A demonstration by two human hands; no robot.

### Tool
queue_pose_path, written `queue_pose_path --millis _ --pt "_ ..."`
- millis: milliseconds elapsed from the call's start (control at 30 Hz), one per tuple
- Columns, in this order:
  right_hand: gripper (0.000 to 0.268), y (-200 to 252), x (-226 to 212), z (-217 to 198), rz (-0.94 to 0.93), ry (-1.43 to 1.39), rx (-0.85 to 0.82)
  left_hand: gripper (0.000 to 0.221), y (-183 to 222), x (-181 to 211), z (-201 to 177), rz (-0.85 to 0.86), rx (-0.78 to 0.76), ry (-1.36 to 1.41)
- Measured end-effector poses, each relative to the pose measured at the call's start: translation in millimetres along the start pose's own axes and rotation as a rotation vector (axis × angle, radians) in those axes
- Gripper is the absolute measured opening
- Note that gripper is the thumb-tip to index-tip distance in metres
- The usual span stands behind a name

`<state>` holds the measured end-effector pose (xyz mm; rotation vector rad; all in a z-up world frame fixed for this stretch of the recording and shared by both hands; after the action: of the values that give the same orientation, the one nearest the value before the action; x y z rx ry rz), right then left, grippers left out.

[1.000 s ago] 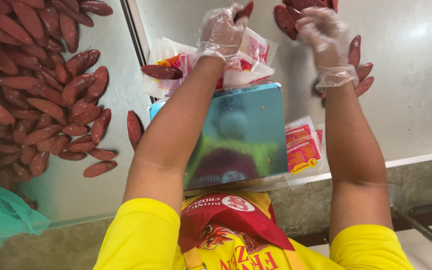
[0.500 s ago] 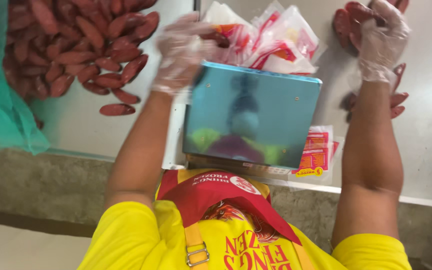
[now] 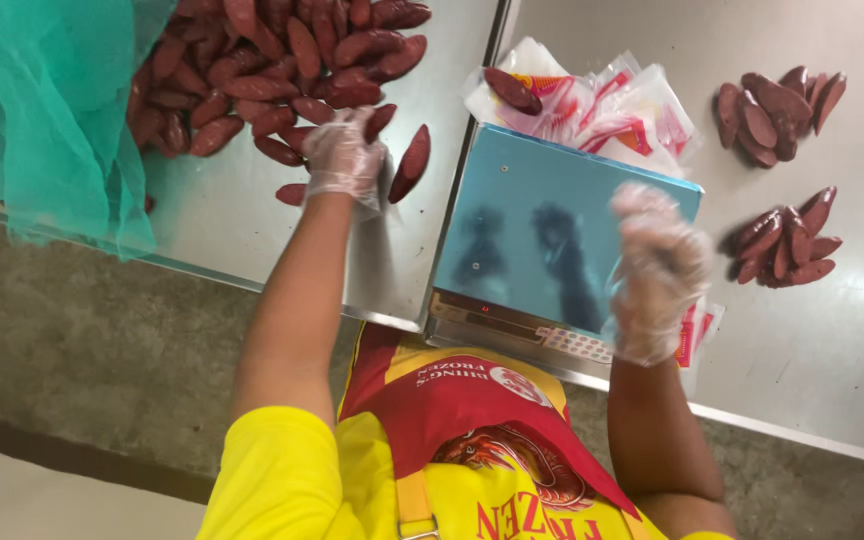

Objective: The person, wearing gloves, picks up individual slices of meat from a pile, places them on a digital scale to weigh them, and then puts the portions into plastic bags.

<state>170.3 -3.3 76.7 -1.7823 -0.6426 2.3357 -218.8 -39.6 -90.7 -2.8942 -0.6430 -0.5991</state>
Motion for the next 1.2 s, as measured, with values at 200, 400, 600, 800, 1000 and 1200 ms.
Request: queue_pose_path --millis 200,400,600,800,1000,1200 --pt "0.02 86 -10 -4 0.123 0.466 -0.258 0.044 -21 18 -2 0.038 -0.367 -0.1" --pt "0.021 202 37 -53 0.327 0.252 0.385 0.043 -13 41 -15 0.001 -0.425 0.137" --pt "0.015 297 69 -50 0.365 0.292 0.678 0.048 3 48 26 0.255 -0.409 0.055" --pt "0.016 389 75 -82 0.436 0.54 0.89 0.037 -34 42 16 0.113 -0.182 0.573" --pt "0.019 433 81 -90 0.856 0.642 1.043 0.044 30 150 -3 0.515 -0.48 1.086" --pt "0.035 434 96 -83 1.376 0.224 0.892 0.059 62 224 -20 0.938 -0.234 0.64"
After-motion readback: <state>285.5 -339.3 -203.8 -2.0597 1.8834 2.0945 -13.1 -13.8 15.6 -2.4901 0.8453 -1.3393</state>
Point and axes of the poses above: each hand's wrist, its own y-axis away from the middle knuckle, its own z-axis out of the palm, x = y × z, the point moved 4 cm from there along -y, towards the middle knuckle, and after that the axes turned 3 degrees about x, right-handed, at the moved point
